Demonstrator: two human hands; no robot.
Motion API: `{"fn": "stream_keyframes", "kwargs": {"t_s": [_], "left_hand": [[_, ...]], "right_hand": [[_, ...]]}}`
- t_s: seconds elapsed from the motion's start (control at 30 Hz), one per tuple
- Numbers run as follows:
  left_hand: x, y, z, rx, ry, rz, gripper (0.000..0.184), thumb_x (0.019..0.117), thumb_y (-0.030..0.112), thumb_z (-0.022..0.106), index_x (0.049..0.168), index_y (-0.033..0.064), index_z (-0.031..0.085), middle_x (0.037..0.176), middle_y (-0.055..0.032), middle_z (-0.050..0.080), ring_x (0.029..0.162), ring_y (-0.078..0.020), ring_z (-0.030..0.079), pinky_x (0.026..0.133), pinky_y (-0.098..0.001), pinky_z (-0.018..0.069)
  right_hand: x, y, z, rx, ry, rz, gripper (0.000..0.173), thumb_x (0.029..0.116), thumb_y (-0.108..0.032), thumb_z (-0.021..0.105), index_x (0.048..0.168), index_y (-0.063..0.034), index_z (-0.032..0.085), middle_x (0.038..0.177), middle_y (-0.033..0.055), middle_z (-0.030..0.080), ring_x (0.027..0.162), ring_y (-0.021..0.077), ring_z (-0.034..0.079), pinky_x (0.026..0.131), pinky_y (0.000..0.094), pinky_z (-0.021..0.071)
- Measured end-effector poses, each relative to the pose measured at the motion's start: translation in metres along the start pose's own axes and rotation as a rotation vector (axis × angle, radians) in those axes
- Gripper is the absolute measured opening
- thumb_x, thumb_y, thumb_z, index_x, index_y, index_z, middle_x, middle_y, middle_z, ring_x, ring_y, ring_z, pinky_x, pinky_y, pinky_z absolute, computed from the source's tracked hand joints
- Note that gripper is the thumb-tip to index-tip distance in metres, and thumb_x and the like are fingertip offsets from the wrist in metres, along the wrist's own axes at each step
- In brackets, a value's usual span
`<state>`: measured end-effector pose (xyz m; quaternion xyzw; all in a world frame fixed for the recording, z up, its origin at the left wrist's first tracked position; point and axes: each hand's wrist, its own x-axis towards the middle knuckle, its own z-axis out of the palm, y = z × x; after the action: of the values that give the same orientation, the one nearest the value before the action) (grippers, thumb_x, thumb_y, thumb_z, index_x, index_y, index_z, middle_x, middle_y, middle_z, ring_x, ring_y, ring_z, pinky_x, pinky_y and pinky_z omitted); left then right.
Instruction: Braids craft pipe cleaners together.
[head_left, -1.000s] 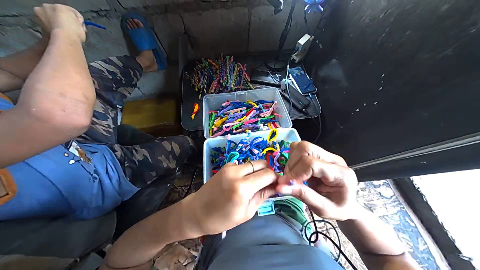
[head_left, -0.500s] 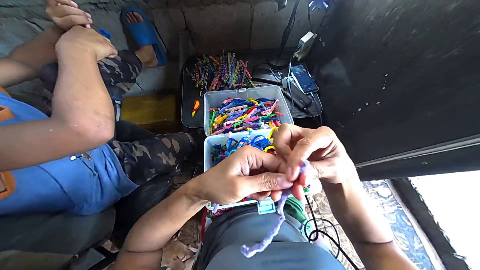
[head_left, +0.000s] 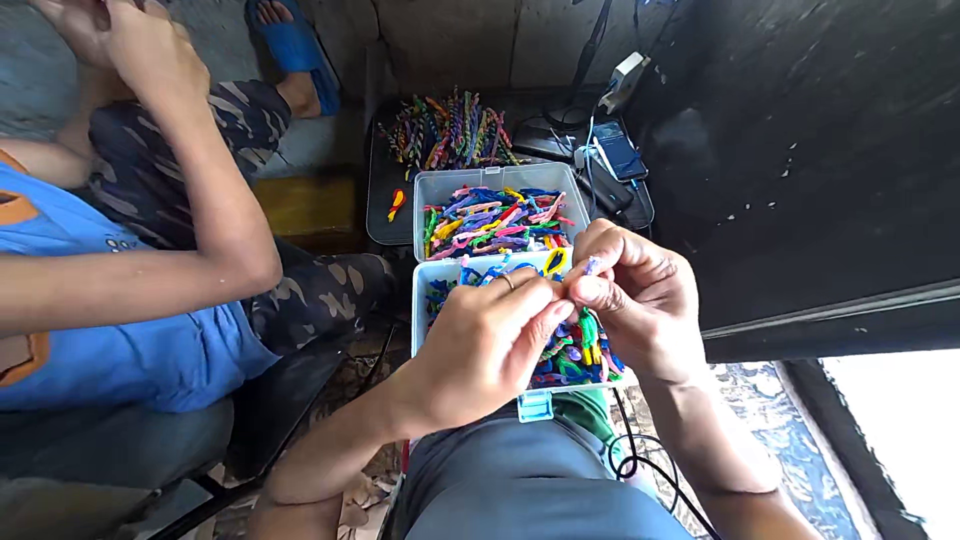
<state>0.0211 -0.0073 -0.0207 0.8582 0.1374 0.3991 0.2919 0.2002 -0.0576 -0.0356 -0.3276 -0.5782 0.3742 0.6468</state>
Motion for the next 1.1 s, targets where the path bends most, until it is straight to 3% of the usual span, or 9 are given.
{"fn": "stream_keyframes", "kwargs": {"t_s": [0.13,0.27,0.4,0.5,0.57,0.73,0.87,0.97,1.1], "left_hand": [[0.004,-0.002,-0.013,-0.930,-0.322,-0.247,0.022,0.1063,0.010,0.050,0.095,0.0042,0.067,0.079,0.0133,0.061,0.069,0.0155,0.047,0.060,-0.0031,0.0367],[0.005,0.000,-0.011,-1.167,-0.426,-0.306,0.018,0.1062,0.013,0.052,0.099,0.0078,0.068,0.086,0.0147,0.067,0.073,0.0171,0.050,0.060,-0.0028,0.0374],[-0.001,0.003,-0.011,-0.461,-0.145,-0.067,0.026,0.1066,0.013,0.052,0.094,-0.0031,0.068,0.078,0.0033,0.063,0.071,0.0093,0.053,0.064,-0.0055,0.0434],[-0.012,0.009,0.004,0.337,0.136,0.139,0.020,0.1031,0.008,0.056,0.092,-0.0026,0.069,0.071,-0.0092,0.058,0.060,-0.0107,0.052,0.054,-0.0186,0.0403],[-0.016,0.010,0.010,0.413,0.187,0.151,0.019,0.1030,0.008,0.056,0.092,-0.0022,0.068,0.072,-0.0102,0.059,0.062,-0.0116,0.054,0.056,-0.0181,0.0417],[-0.010,0.009,-0.010,-0.700,-0.153,-0.196,0.023,0.1073,0.013,0.051,0.097,0.0009,0.067,0.080,0.0083,0.063,0.072,0.0123,0.052,0.064,-0.0045,0.0418],[-0.006,0.006,-0.010,-1.220,-0.359,-0.360,0.019,0.1063,0.016,0.054,0.099,0.0110,0.071,0.085,0.0155,0.068,0.073,0.0156,0.054,0.062,-0.0030,0.0410],[-0.007,0.004,-0.009,-1.013,-0.290,-0.272,0.021,0.1072,0.015,0.052,0.099,0.0048,0.068,0.084,0.0119,0.066,0.074,0.0151,0.052,0.063,-0.0028,0.0403],[-0.014,0.007,0.001,0.045,0.043,0.024,0.026,0.1052,0.012,0.053,0.091,-0.0032,0.068,0.075,-0.0053,0.061,0.067,-0.0010,0.055,0.062,-0.0107,0.0437]], "right_hand": [[0.013,0.002,-0.018,0.169,-0.357,-0.055,0.017,0.0962,-0.028,0.072,0.104,-0.0140,0.076,0.102,-0.0075,0.068,0.095,-0.0006,0.064,0.080,0.0154,0.0547],[0.014,-0.001,-0.011,0.231,-0.373,-0.145,0.006,0.0935,-0.019,0.075,0.092,-0.0131,0.076,0.089,-0.0075,0.065,0.086,-0.0015,0.060,0.073,0.0140,0.0486],[-0.001,-0.011,0.002,-0.147,-0.115,-0.221,0.014,0.0985,-0.021,0.068,0.088,-0.0122,0.065,0.088,-0.0076,0.058,0.086,-0.0037,0.058,0.075,0.0112,0.0501],[-0.010,-0.008,0.013,-0.427,0.053,-0.320,0.016,0.0999,-0.019,0.065,0.088,-0.0109,0.058,0.088,-0.0049,0.053,0.085,-0.0038,0.055,0.074,0.0095,0.0481],[-0.013,-0.007,0.018,-0.429,0.092,-0.310,0.016,0.1001,-0.019,0.064,0.088,-0.0118,0.056,0.088,-0.0054,0.053,0.086,-0.0033,0.055,0.075,0.0102,0.0471],[-0.006,-0.009,0.003,0.028,-0.161,-0.106,0.009,0.0984,-0.024,0.069,0.099,-0.0157,0.071,0.098,-0.0100,0.064,0.097,-0.0023,0.061,0.082,0.0143,0.0534],[0.002,-0.006,-0.003,0.159,-0.322,-0.160,0.008,0.0965,-0.021,0.072,0.098,-0.0130,0.075,0.096,-0.0078,0.066,0.096,-0.0018,0.061,0.083,0.0146,0.0509],[-0.002,-0.010,0.002,-0.010,-0.176,-0.213,0.014,0.0965,-0.021,0.072,0.087,-0.0112,0.071,0.087,-0.0075,0.062,0.090,-0.0020,0.059,0.079,0.0134,0.0494],[-0.012,-0.006,0.013,-0.361,0.043,-0.269,0.016,0.0985,-0.018,0.067,0.086,-0.0105,0.060,0.086,-0.0056,0.055,0.084,-0.0039,0.055,0.074,0.0101,0.0483]]}}
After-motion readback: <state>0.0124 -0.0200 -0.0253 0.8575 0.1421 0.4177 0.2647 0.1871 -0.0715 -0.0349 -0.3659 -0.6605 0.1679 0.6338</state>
